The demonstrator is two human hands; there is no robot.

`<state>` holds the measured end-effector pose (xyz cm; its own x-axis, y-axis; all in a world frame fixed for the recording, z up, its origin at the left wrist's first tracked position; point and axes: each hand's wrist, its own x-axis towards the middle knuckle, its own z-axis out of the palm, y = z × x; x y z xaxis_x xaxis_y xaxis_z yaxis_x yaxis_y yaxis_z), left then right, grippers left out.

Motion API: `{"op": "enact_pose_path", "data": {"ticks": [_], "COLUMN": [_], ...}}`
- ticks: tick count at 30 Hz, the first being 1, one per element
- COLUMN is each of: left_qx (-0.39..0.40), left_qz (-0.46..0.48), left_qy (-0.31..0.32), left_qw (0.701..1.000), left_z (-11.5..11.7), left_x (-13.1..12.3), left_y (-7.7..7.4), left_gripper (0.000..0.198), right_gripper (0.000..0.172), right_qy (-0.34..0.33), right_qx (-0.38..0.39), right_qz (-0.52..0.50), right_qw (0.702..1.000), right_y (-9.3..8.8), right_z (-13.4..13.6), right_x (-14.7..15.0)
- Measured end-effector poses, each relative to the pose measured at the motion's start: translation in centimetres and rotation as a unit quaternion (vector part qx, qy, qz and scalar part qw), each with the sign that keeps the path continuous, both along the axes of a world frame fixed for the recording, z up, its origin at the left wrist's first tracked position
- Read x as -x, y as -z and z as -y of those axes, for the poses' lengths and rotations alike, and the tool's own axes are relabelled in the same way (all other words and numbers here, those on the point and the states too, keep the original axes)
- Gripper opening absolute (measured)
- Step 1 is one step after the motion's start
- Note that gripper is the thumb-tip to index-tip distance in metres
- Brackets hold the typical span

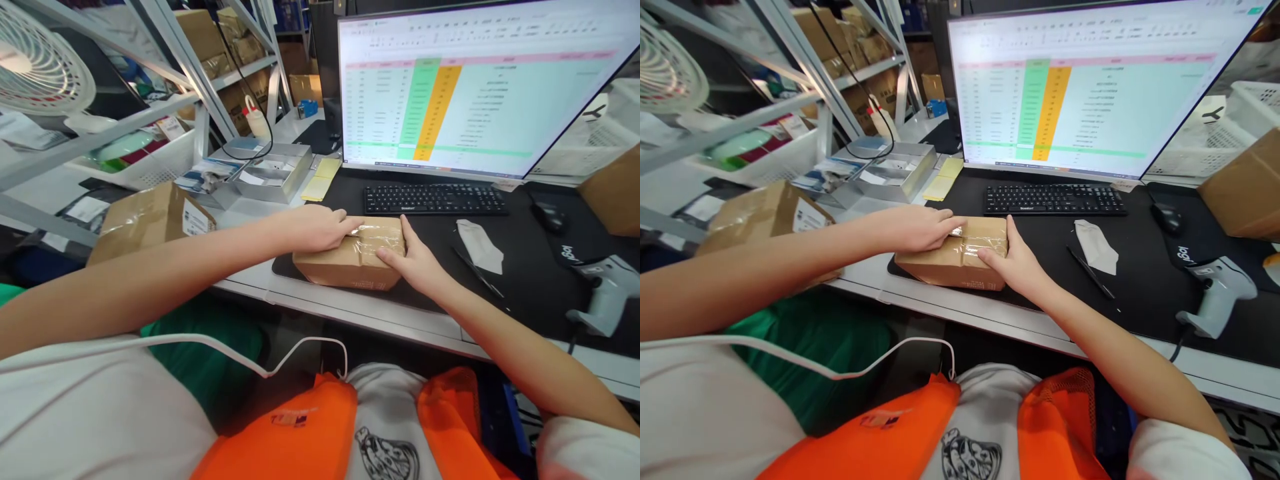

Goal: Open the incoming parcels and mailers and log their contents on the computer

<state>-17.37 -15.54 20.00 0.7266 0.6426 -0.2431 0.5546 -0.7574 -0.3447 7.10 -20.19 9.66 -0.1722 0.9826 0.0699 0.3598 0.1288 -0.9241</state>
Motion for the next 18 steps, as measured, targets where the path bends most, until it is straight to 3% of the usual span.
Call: {"op": "enact_pose_path", "data": {"ticks": [9,14,18], "left_qx": [0.033,0.101,0.108], "left_qz": [0.036,0.061,0.070], "left_qy": [0.007,-0.029,-0.056], "left_qw": [0.999,0.993,0.990], "left_z": [-1.9,-2.7,-1.9], "left_x": [0.8,1.1,-0.8], "left_y": [-0.2,-1.1,-0.7], "left_gripper": [0.052,0.075,0.087], "right_gripper": [0.120,0.115,0.118], "right_qy": [0.008,-0.002,-0.021], "right_qx": [0.005,-0.004,-0.003], "right_qz": [-0.001,0.020,0.010], "right_qw": [1.000,1.000,1.000], "right_y": [0.1,-0.3,-0.4], "right_z": [-1.0,-1.0,-0.6], "right_x": [0.0,-0.3,-0.4]}}
